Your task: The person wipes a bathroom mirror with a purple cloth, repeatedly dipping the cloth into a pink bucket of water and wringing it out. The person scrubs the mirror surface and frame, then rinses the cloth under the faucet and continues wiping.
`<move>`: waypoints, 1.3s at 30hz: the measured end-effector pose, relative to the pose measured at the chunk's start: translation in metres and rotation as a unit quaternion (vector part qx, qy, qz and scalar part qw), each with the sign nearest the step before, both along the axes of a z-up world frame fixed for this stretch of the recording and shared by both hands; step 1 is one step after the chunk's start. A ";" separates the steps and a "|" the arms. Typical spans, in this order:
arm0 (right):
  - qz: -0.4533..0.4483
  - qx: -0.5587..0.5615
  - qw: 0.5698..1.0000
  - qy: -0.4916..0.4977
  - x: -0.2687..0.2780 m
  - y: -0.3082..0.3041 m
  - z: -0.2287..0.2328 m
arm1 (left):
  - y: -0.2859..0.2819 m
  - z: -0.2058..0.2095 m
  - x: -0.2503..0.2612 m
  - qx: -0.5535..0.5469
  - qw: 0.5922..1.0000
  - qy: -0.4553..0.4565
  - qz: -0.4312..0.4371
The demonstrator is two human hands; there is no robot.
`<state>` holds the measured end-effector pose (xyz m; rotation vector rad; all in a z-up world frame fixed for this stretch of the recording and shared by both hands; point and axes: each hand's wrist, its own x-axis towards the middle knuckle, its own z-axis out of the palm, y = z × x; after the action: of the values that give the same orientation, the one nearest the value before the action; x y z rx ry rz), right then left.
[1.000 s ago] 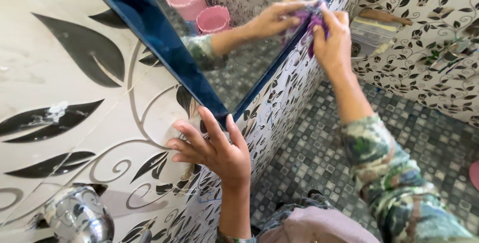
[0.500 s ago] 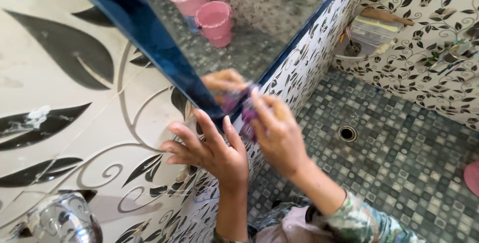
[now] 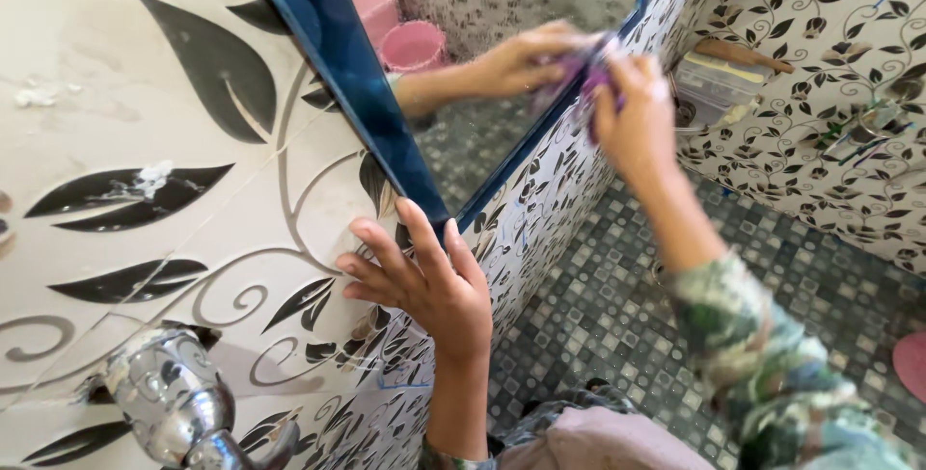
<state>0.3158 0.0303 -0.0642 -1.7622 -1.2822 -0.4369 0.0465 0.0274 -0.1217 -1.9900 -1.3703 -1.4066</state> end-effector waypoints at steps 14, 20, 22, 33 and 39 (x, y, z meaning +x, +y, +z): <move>0.137 0.036 0.989 0.038 -0.140 -0.049 -0.025 | 0.007 -0.012 0.005 -0.020 0.999 0.016 0.020; 0.021 0.073 0.997 0.034 -0.007 0.014 -0.009 | 0.006 -0.009 -0.001 0.002 1.000 0.026 0.012; 0.014 0.099 0.995 0.029 0.005 0.019 0.018 | 0.005 -0.005 -0.001 0.002 1.000 0.020 0.004; 0.160 0.114 0.975 0.106 -0.140 -0.023 0.012 | 0.007 -0.005 0.002 0.005 1.000 0.011 0.005; 0.081 0.250 0.963 -0.056 -0.051 0.015 0.094 | 0.005 -0.004 0.000 0.014 1.000 0.017 0.014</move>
<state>0.2652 0.0448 0.0296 -1.2141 -1.2486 -0.7050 0.0461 0.0327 -0.1257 -1.9594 -1.3508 -1.3653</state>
